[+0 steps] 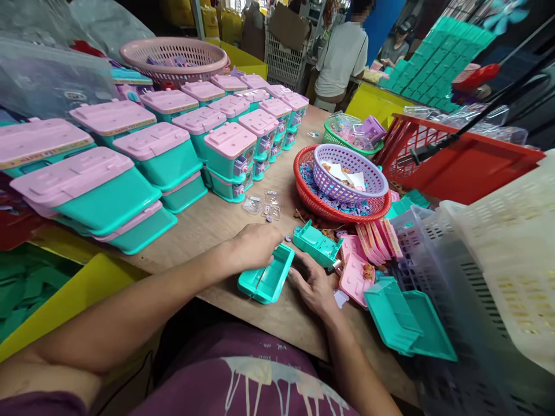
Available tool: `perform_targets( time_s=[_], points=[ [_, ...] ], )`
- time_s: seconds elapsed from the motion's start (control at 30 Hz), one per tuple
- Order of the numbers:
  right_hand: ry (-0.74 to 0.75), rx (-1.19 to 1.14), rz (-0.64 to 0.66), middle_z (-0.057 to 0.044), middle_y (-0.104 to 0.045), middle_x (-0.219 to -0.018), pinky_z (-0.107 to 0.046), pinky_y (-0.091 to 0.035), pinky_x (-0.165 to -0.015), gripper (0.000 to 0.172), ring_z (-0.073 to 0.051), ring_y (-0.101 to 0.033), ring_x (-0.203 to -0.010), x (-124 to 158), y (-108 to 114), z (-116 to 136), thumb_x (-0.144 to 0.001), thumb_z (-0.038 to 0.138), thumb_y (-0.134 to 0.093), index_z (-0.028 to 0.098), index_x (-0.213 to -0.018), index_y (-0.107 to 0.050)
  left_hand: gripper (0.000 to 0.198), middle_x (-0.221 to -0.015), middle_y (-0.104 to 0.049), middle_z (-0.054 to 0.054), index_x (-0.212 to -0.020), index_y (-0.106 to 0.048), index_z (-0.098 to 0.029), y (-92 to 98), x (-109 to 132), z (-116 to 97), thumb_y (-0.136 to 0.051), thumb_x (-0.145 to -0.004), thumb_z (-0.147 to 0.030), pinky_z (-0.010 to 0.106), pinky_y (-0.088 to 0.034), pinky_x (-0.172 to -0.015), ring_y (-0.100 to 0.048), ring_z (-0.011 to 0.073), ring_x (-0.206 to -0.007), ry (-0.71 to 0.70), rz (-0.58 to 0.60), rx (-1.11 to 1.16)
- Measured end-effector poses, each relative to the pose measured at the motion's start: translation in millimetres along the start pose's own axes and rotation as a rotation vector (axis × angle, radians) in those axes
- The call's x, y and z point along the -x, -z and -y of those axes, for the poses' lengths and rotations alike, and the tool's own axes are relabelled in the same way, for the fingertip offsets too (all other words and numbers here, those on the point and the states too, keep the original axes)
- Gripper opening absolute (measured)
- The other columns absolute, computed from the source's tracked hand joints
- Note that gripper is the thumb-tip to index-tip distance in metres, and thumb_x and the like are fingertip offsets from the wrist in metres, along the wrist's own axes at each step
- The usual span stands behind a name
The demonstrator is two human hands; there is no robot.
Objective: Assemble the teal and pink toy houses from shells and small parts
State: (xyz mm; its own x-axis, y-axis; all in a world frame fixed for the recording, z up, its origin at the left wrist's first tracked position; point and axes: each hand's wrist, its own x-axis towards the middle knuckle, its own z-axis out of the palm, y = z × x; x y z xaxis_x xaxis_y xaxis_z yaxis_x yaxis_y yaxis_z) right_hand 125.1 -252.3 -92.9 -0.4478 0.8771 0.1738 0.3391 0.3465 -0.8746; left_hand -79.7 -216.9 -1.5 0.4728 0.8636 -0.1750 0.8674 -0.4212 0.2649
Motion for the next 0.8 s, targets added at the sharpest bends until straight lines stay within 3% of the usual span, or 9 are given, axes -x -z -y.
perform_targets(
  time_s=[0.23, 0.43, 0.5, 0.63, 0.8],
  points=[
    [0.048, 0.032, -0.050, -0.009, -0.065, -0.124, -0.043, -0.047, -0.104, 0.038, -0.024, -0.060, -0.117, -2.5, -4.1, 4.1, -0.095, 0.031, -0.056, 0.023, -0.132, -0.058, 0.018, -0.089, -0.073, 0.016, -0.086, -0.073, -0.013, -10.0, -9.5, -3.6, -0.057, -0.079, -0.011, 0.039, -0.055, -0.082, -0.070, 0.0310, -0.091, 0.060, -0.003, -0.055],
    [0.078, 0.033, -0.056, -0.010, -0.066, -0.120, -0.045, -0.048, -0.103, 0.037, -0.025, -0.060, -0.116, -0.6, -5.5, 0.7, -0.095, 0.029, -0.055, 0.023, -0.131, -0.059, 0.023, -0.092, -0.073, 0.021, -0.090, -0.074, -0.009, -15.9, -10.8, 1.4, -0.052, -0.082, -0.013, 0.044, -0.054, -0.083, -0.070, 0.0364, -0.094, 0.060, 0.006, -0.011],
    [0.048, -0.004, -0.072, -0.010, -0.064, -0.125, -0.046, -0.045, -0.107, 0.037, -0.024, -0.059, -0.120, 0.2, -6.8, -1.7, -0.096, 0.029, -0.053, 0.024, -0.132, -0.057, 0.026, -0.101, -0.073, 0.019, -0.101, -0.072, -0.010, -17.0, -9.6, 5.3, -0.059, -0.079, -0.015, 0.042, -0.053, -0.088, -0.068, 0.0352, -0.102, 0.049, 0.027, 0.035],
    [-0.088, -0.221, -0.129, -0.008, -0.059, -0.136, -0.046, -0.043, -0.110, 0.037, -0.023, -0.058, -0.123, -1.5, -10.9, -0.7, -0.099, 0.036, -0.048, 0.027, -0.134, -0.056, 0.052, -0.120, -0.070, 0.015, -0.122, -0.064, -0.012, -15.2, -4.2, 14.5, -0.070, -0.070, -0.019, 0.033, -0.052, -0.094, -0.066, 0.0284, -0.113, 0.039, 0.094, 0.129],
    [-0.237, -0.487, -0.213, -0.007, -0.061, -0.133, -0.044, -0.046, -0.107, 0.036, -0.023, -0.058, -0.123, -4.4, -21.3, 4.7, -0.099, 0.045, -0.047, 0.027, -0.127, -0.060, 0.043, -0.119, -0.072, 0.007, -0.115, -0.069, -0.021, -11.7, 3.1, 22.9, -0.067, -0.072, -0.016, 0.029, -0.050, -0.095, -0.065, 0.0245, -0.114, 0.033, 0.133, 0.192]
  ],
)
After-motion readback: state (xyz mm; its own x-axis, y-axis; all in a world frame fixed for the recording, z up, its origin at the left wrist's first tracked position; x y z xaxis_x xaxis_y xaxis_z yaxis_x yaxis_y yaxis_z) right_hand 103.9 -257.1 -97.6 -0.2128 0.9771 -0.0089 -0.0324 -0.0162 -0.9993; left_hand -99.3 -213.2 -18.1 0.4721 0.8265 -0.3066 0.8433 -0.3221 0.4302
